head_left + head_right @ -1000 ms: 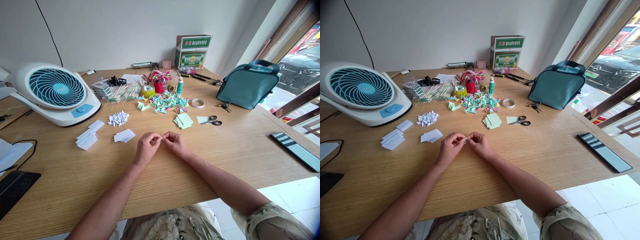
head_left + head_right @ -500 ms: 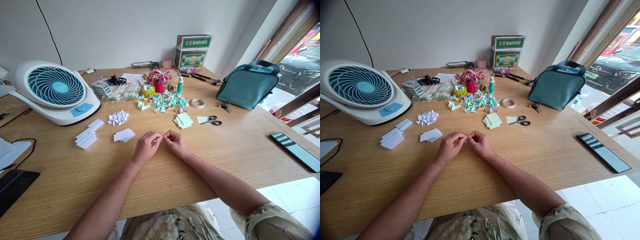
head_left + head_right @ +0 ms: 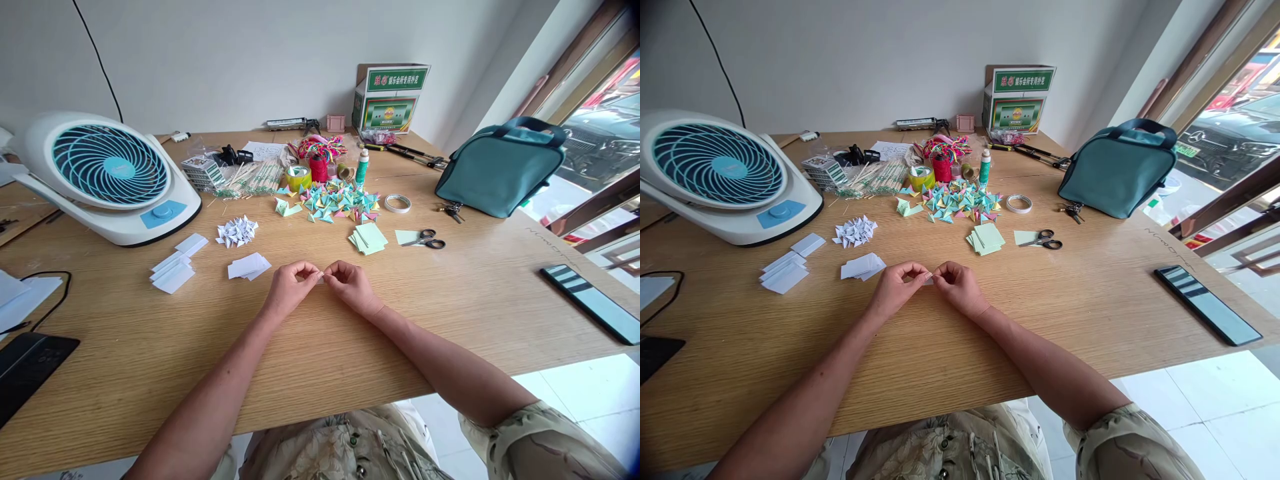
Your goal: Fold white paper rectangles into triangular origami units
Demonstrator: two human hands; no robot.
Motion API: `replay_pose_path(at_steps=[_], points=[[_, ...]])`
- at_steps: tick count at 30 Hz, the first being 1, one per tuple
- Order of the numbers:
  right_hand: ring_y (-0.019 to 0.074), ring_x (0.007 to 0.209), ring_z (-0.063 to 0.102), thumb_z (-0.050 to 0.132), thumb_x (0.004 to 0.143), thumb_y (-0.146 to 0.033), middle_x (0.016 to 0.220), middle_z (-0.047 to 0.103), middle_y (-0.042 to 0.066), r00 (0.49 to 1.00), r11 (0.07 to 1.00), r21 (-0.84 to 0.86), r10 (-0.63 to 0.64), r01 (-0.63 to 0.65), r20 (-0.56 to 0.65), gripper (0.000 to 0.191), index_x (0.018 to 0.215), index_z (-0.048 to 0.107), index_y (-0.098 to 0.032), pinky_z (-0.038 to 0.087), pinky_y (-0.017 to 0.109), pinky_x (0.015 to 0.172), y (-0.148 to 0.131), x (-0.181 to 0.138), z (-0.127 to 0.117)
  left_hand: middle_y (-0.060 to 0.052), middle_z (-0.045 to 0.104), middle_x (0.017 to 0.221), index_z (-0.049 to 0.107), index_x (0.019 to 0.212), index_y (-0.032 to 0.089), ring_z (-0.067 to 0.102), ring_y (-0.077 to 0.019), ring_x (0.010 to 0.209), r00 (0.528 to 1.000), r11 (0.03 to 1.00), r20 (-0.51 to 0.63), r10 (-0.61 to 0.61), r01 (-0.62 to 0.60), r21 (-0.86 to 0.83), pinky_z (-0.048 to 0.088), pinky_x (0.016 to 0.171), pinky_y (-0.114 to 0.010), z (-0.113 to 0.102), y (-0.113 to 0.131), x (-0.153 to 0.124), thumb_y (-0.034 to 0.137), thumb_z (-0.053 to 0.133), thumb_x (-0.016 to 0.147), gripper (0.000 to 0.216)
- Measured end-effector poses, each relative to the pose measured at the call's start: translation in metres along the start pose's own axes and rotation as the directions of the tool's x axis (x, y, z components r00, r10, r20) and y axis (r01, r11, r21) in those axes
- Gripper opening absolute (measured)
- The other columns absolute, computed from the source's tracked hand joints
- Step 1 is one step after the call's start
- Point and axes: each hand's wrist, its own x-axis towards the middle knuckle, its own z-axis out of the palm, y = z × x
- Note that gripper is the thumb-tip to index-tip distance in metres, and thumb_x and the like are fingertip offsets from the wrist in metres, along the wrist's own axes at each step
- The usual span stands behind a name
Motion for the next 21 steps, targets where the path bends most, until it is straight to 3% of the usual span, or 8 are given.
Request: replay_pose_path(at_steps=[7, 13, 21], points=[[0.011, 0.061, 0.047, 0.059, 0.079, -0.032, 0.069, 0.059, 0.0, 0.998, 0.998, 0.054, 0.025, -0.028, 0.059, 0.017, 0.078, 0.063, -0.016, 0.036, 0.024, 0.056, 0.0022, 0.0018, -0.0024, -0.001, 0.064, 0.068, 0.065, 0.071, 0.015, 0.056, -0.012, 0.062, 0.998, 0.997, 0.03, -0.047, 0.048, -0.053, 0.046, 0.062, -0.022, -0.001, -0.0015, -0.0003, 0.033, 0.061, 0.079, 0.02], [0.0114, 0.062, 0.049, 0.059, 0.078, -0.033, 0.071, 0.06, 0.001, 0.997, 0.996, 0.076, 0.031, -0.036, 0.069, 0.018, 0.077, 0.062, -0.016, 0.037, 0.024, 0.058, -0.0005, 0.0019, -0.0021, -0.002, 0.061, 0.072, 0.063, 0.075, 0.015, 0.057, -0.0141, 0.067, 0.973, 0.938, 0.12, -0.198, 0.224, -0.266, 0.053, 0.057, -0.024, 0.0009, -0.0058, -0.0004, 0.042, 0.066, 0.075, 0.027], [0.0113, 0.062, 0.048, 0.059, 0.078, -0.033, 0.07, 0.058, 0.0, 0.997, 0.995, 0.09, 0.039, -0.045, 0.065, 0.017, 0.077, 0.061, -0.016, 0.036, 0.025, 0.058, -0.0004, 0.0014, -0.0017, -0.001, 0.059, 0.068, 0.062, 0.073, 0.015, 0.056, -0.0126, 0.062, 0.985, 0.964, 0.059, -0.16, 0.169, -0.204, 0.053, 0.057, -0.024, 0.0041, -0.0048, -0.0027, 0.038, 0.064, 0.076, 0.023]])
